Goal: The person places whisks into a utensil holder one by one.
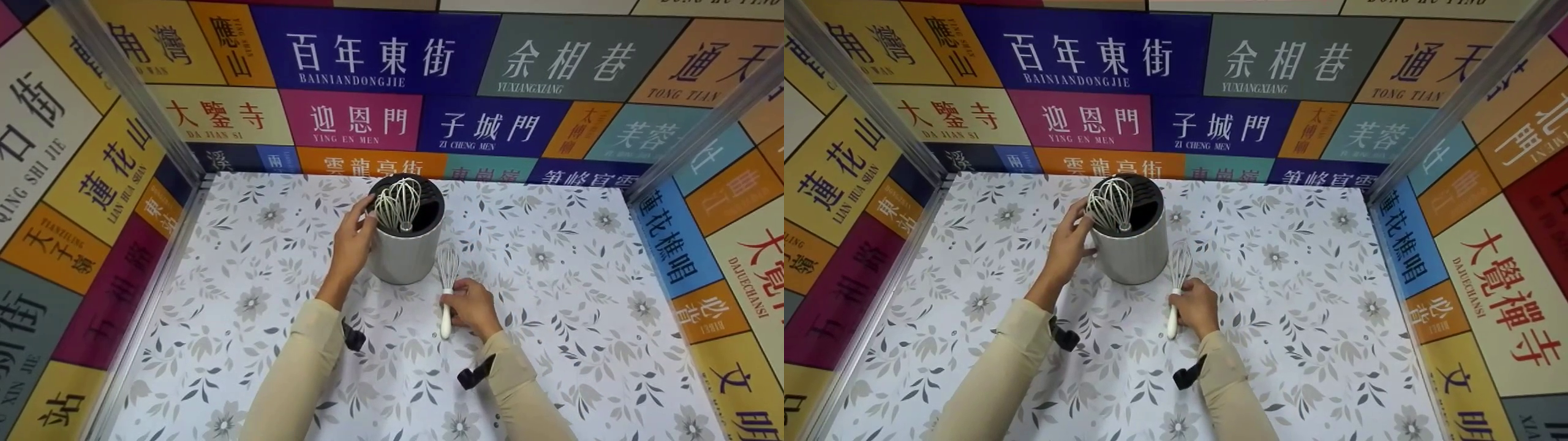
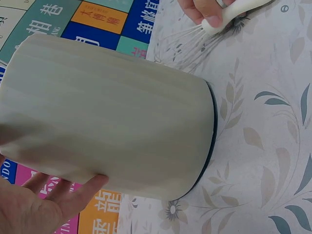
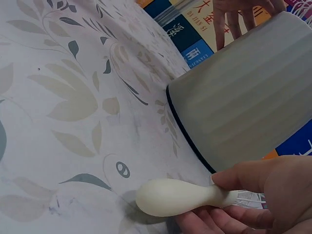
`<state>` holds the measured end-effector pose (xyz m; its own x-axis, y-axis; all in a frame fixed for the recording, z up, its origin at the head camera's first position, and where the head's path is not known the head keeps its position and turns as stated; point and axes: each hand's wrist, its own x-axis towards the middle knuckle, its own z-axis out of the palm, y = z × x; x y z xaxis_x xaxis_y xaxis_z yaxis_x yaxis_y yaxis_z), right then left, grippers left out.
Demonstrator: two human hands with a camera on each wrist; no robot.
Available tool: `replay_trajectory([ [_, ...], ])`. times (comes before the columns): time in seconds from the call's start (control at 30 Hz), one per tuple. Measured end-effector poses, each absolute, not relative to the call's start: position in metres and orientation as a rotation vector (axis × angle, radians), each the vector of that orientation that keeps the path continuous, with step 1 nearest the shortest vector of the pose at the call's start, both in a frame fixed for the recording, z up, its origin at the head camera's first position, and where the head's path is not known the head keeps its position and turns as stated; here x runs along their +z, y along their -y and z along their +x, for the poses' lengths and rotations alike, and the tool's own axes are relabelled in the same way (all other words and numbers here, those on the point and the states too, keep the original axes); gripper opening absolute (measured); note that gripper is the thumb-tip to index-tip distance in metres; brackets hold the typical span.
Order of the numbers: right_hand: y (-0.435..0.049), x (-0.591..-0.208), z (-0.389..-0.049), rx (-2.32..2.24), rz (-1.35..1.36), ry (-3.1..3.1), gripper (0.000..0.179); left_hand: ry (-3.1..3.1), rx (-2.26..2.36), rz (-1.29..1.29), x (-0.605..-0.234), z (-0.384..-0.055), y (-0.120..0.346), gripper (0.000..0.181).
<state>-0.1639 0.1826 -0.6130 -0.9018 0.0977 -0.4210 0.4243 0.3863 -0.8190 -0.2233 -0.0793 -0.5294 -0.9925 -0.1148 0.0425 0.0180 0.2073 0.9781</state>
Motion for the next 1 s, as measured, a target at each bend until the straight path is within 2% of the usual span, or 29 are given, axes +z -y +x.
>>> replay_trajectory([
  [0.43, -0.186, -0.58, -0.173, -1.708, 0.448, -2.208, 0.049, 2.354, -1.918, 0.112, -0.53, -0.224, 0.079, 0.041],
  [1.0, -0.178, -0.506, -0.188, -2.024, 0.278, -2.217, 0.046, 2.348, -1.927, 0.097, -0.529, -0.222, 0.079, 0.038],
])
